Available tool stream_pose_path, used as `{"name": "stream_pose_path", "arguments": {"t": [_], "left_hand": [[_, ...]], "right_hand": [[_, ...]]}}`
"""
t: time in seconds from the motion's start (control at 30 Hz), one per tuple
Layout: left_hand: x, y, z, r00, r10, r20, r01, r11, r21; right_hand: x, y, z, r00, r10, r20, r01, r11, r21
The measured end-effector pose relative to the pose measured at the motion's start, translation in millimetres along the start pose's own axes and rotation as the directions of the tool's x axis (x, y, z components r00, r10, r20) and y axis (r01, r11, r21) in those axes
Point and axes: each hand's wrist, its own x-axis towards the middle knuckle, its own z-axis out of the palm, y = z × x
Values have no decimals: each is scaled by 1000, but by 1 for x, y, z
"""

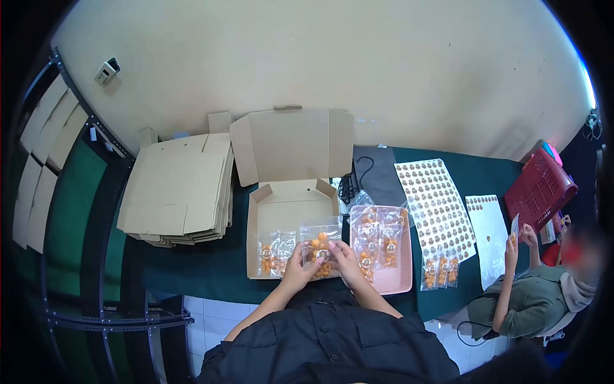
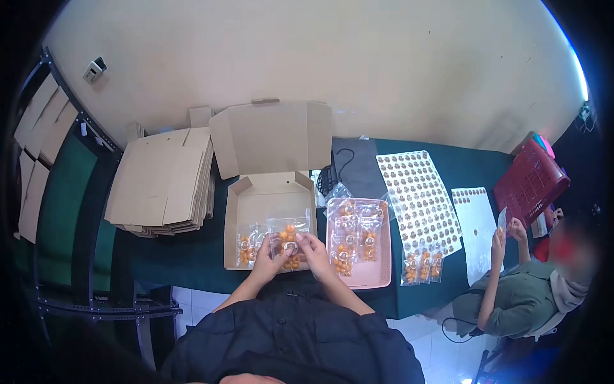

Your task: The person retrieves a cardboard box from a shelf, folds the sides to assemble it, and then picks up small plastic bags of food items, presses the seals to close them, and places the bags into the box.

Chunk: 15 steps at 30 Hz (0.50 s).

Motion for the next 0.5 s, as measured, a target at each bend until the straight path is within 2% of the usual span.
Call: {"name": "stream_pose_path", "arguments": {"t": [0.03,0.07,0.1,0.13,0.17,0.2,0.23,0.3,0.33,0.4,0.43,0.5], "left_hand": [[0,-6,0,1000,14,-3,-13,999,47],[-2,-12,-1,997,74,-13,-72,987,143],[-1,-6,-1,997,80,-11,-78,986,144],[-2,6,-2,998,52,40,-61,951,302],[-2,17,-2,996,15,86,-52,891,450],[0,25,-1,994,27,110,-79,864,497],[4,27,-2,994,25,110,-76,865,496],[11,29,-4,948,237,212,-312,825,471],[14,22,-5,948,240,210,-313,825,471],[19,9,-8,968,249,12,-245,940,239],[19,8,-12,968,250,11,-246,940,239],[16,12,-21,986,60,155,-99,961,259]], "right_hand": [[-1,-4,1,999,-5,-51,6,1000,9],[3,1,-2,988,-109,-113,100,992,-79],[4,-1,-4,987,-115,-112,107,991,-79],[5,-5,-7,949,-297,-106,262,930,-257],[5,-8,-11,882,-465,-71,395,814,-426],[5,-7,-13,882,-470,-26,434,834,-342],[4,-6,-14,883,-468,-28,431,835,-342],[2,-7,-13,933,-353,73,360,921,-148],[1,-8,-11,932,-354,76,362,920,-150],[-3,-11,-5,955,-267,130,281,953,-109],[-3,-10,-6,955,-267,131,281,953,-110],[-1,-6,-11,970,-215,109,235,945,-228]]}}
